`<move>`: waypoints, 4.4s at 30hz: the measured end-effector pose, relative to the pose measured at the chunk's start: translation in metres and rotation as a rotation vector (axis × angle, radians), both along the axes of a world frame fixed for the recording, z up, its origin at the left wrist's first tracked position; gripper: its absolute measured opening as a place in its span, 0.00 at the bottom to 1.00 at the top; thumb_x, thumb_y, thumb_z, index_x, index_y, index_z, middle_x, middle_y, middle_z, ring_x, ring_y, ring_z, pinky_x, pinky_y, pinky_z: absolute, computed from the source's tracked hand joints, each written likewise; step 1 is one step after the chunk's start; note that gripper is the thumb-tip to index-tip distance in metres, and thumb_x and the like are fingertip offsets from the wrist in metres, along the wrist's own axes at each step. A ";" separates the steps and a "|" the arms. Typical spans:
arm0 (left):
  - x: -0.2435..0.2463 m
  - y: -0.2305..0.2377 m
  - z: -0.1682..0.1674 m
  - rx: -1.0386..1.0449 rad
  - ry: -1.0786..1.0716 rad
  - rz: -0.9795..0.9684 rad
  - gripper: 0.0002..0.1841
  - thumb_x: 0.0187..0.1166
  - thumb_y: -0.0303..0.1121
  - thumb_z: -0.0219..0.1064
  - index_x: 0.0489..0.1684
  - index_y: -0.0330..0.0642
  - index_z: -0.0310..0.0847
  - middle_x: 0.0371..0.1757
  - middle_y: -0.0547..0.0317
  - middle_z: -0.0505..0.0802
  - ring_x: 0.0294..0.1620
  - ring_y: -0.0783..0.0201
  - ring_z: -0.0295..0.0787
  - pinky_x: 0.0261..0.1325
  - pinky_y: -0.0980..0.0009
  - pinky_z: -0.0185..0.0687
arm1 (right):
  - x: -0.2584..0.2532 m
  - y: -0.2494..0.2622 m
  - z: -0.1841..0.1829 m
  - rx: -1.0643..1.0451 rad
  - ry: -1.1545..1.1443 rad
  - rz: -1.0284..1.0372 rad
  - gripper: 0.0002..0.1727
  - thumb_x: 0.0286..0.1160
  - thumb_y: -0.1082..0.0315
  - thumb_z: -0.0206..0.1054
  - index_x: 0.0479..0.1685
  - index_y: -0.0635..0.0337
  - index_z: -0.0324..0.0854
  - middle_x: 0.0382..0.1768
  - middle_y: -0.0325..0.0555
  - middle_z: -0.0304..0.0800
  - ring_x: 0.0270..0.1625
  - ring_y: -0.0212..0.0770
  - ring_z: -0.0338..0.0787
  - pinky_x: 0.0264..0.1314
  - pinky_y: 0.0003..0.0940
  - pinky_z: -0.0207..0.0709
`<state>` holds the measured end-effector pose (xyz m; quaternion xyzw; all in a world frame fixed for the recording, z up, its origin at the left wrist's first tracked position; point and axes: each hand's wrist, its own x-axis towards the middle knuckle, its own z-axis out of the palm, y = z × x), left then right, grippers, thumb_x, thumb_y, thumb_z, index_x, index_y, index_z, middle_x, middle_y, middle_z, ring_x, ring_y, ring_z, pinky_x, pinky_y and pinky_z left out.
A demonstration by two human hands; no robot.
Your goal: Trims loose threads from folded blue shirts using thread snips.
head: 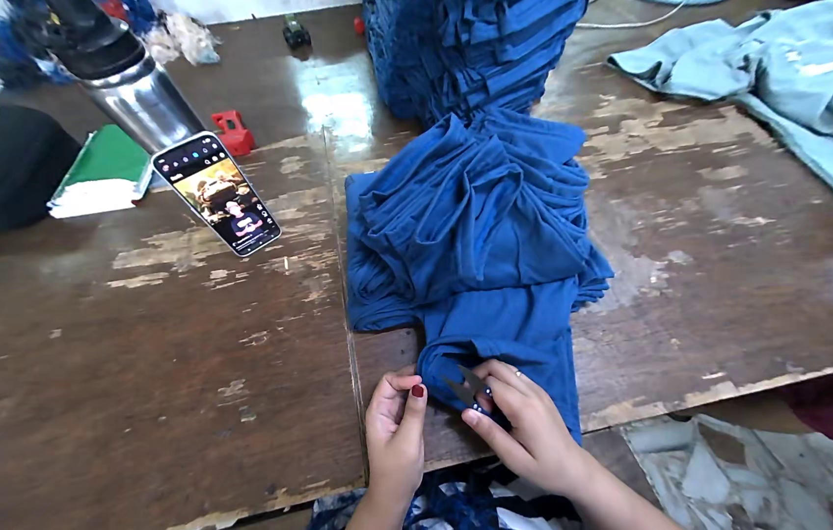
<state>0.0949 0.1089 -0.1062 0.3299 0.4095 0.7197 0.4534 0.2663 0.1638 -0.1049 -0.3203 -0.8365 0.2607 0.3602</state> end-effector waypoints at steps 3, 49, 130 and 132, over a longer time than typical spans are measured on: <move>-0.001 -0.001 -0.002 0.030 0.051 -0.029 0.05 0.84 0.36 0.65 0.46 0.51 0.86 0.56 0.65 0.93 0.59 0.72 0.89 0.65 0.70 0.85 | 0.000 0.000 0.000 0.000 0.000 -0.002 0.25 0.89 0.46 0.52 0.31 0.56 0.76 0.40 0.45 0.83 0.45 0.35 0.82 0.47 0.27 0.75; 0.006 0.001 0.000 0.093 0.189 0.074 0.03 0.82 0.29 0.67 0.43 0.46 0.87 0.54 0.66 0.92 0.55 0.76 0.89 0.59 0.78 0.87 | -0.012 -0.003 0.005 0.109 -0.160 -0.057 0.26 0.89 0.46 0.49 0.35 0.57 0.81 0.43 0.49 0.87 0.49 0.47 0.85 0.51 0.36 0.79; -0.026 0.001 0.012 0.266 0.960 0.020 0.02 0.79 0.30 0.70 0.37 0.44 0.84 0.37 0.64 0.93 0.43 0.74 0.91 0.50 0.82 0.87 | 0.014 0.017 0.006 0.227 -0.466 -0.002 0.34 0.90 0.40 0.40 0.25 0.53 0.81 0.27 0.44 0.84 0.36 0.50 0.87 0.32 0.43 0.79; -0.034 -0.002 0.016 0.291 0.862 -0.115 0.13 0.84 0.47 0.67 0.45 0.46 0.84 0.30 0.68 0.87 0.34 0.80 0.85 0.41 0.85 0.84 | 0.016 0.017 0.007 0.208 -0.437 0.009 0.35 0.90 0.39 0.40 0.27 0.54 0.82 0.29 0.45 0.85 0.37 0.50 0.88 0.34 0.44 0.80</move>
